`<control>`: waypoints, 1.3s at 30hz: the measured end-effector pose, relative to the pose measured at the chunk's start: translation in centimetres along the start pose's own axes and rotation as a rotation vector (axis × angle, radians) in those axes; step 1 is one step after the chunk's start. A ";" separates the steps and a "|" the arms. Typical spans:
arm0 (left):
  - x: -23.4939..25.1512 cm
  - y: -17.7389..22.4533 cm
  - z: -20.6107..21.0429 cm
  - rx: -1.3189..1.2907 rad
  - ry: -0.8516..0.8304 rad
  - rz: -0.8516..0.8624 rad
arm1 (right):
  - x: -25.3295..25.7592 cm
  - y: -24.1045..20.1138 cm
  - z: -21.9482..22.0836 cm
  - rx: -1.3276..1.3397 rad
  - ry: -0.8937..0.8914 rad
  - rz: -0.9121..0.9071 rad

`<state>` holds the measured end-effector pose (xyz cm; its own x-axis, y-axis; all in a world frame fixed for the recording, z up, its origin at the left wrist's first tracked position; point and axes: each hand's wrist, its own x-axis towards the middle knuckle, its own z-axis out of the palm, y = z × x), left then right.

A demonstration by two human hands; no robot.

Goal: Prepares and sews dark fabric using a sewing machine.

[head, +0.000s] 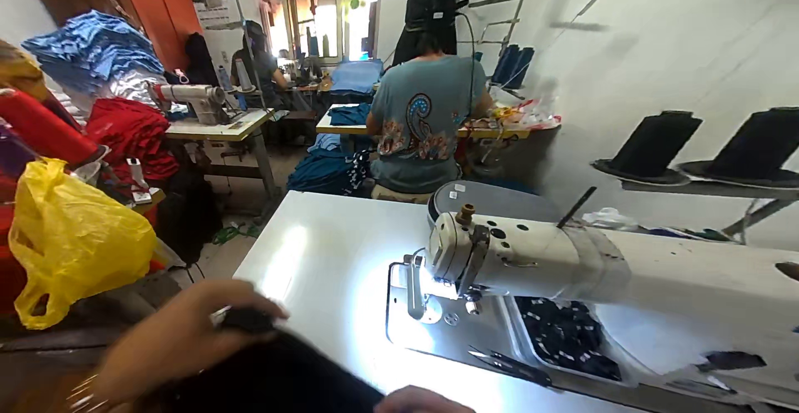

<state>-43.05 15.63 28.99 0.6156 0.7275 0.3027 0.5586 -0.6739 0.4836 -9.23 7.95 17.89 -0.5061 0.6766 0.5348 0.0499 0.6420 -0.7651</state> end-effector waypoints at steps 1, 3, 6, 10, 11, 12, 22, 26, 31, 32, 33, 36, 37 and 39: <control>1.7 -1.2 2.7 0.009 0.013 -0.088 | -0.9 1.5 0.1 -0.015 0.051 0.073; 5.1 -1.8 7.1 -0.049 0.001 -0.276 | -2.5 3.9 0.2 -0.075 0.172 0.181; 8.2 -1.3 10.8 -0.147 0.052 -0.369 | -4.1 6.0 -0.5 -0.193 0.277 0.245; 9.9 0.6 12.7 -0.202 0.203 -0.405 | -4.7 7.1 -1.3 -0.285 0.348 0.184; 10.2 0.9 13.1 -0.207 0.235 -0.410 | -4.7 7.2 -1.4 -0.320 0.357 0.158; 10.3 0.9 13.5 -0.205 0.266 -0.404 | -4.7 7.3 -1.4 -0.358 0.349 0.126; 11.2 0.3 16.2 -0.289 0.160 -0.468 | -6.2 7.1 -1.5 -0.583 0.240 0.018; 10.4 -0.6 15.4 -0.290 -0.172 -0.470 | -6.9 7.6 -2.2 -0.608 0.177 -0.001; 9.1 -0.5 14.0 -0.196 -0.407 -0.439 | -6.2 8.0 -2.6 -0.769 0.085 -0.086; 8.7 -0.6 13.6 -0.217 -0.439 -0.410 | -5.8 8.0 -2.7 -0.807 0.080 -0.110; 8.4 -0.8 13.2 -0.233 -0.467 -0.383 | -5.4 7.9 -2.8 -0.837 0.076 -0.135; 6.9 -1.3 11.9 -0.249 -0.449 -0.344 | -4.0 7.4 -2.7 -0.860 0.052 -0.190; 6.1 -1.7 11.4 -0.248 -0.378 -0.315 | -3.5 7.1 -2.4 -0.833 0.039 -0.203; 3.9 -2.7 10.4 -0.213 -0.145 -0.247 | -2.0 6.1 -1.4 -0.720 0.011 -0.224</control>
<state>-36.33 18.93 20.32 0.5577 0.8289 0.0433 0.5809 -0.4270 0.6930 -6.66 11.00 12.67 -0.5621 0.5030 0.6566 0.4992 0.8393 -0.2156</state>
